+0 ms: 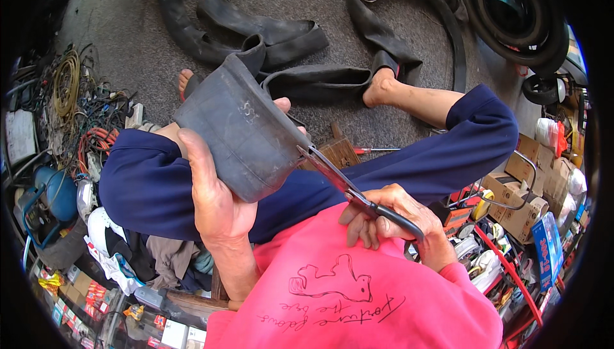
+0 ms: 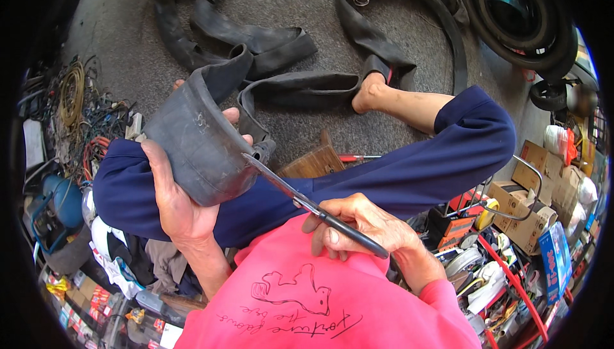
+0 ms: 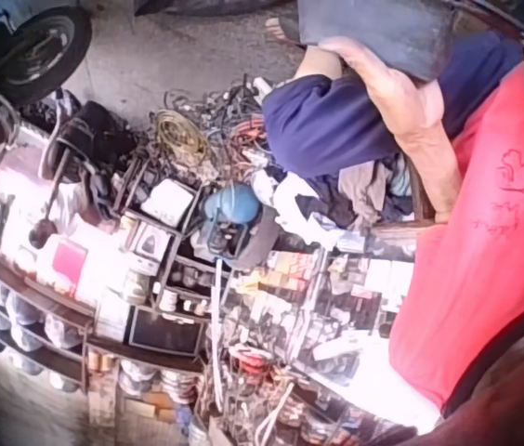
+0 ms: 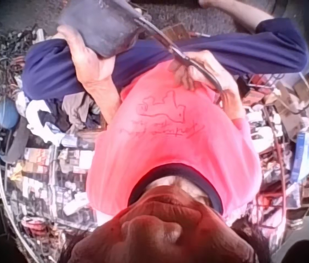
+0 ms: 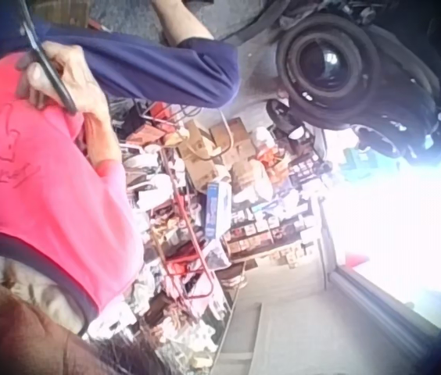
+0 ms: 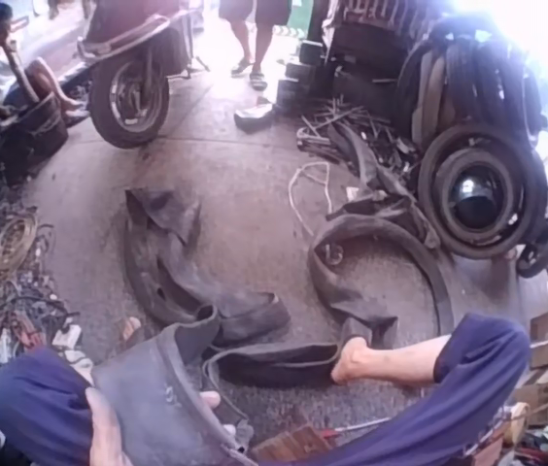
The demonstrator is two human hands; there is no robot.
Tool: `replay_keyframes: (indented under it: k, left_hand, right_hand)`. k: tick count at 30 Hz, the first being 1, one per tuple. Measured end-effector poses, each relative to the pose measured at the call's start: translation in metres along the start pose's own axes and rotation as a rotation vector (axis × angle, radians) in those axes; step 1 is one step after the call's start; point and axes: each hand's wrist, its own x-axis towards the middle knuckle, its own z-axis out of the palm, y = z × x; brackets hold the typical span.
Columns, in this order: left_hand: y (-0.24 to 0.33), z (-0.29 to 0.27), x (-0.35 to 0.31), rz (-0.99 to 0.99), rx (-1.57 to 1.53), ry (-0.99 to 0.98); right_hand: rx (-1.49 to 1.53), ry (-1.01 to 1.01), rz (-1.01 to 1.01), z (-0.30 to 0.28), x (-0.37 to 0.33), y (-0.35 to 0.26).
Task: The person sits on the floor and uses large scissors to cut a long strip from a black rubber inner tube. They hold the tube with one hand and cut along its length with the other, producing a continuous strip.
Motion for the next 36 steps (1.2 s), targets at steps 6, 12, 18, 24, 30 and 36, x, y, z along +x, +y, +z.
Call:
replay_keyframes:
  k: [6,12,18,24,30,36]
  left_hand:
    - [0.000,0.002,-0.002,-0.002,0.018,0.080]
    - [-0.001,0.006,-0.002,0.036,0.080,0.169]
    - [-0.001,0.007,0.000,0.031,0.106,0.142]
    - [-0.001,0.001,-0.002,0.041,0.049,0.089]
    - [0.000,0.006,-0.004,0.043,0.104,0.188]
    - [-0.009,0.000,-0.011,-0.024,0.140,0.043]
  right_hand:
    - [0.037,0.019,0.031,-0.002,0.001,-0.005]
    - [-0.123,0.029,-0.055,-0.005,0.003,0.006]
    - [0.004,0.038,0.017,-0.002,0.000,0.000]
    - [-0.060,0.035,-0.028,-0.002,-0.002,0.001]
    - [-0.098,0.065,-0.009,0.000,-0.003,-0.002]
    - [-0.118,-0.018,-0.056,-0.002,0.008,-0.001]
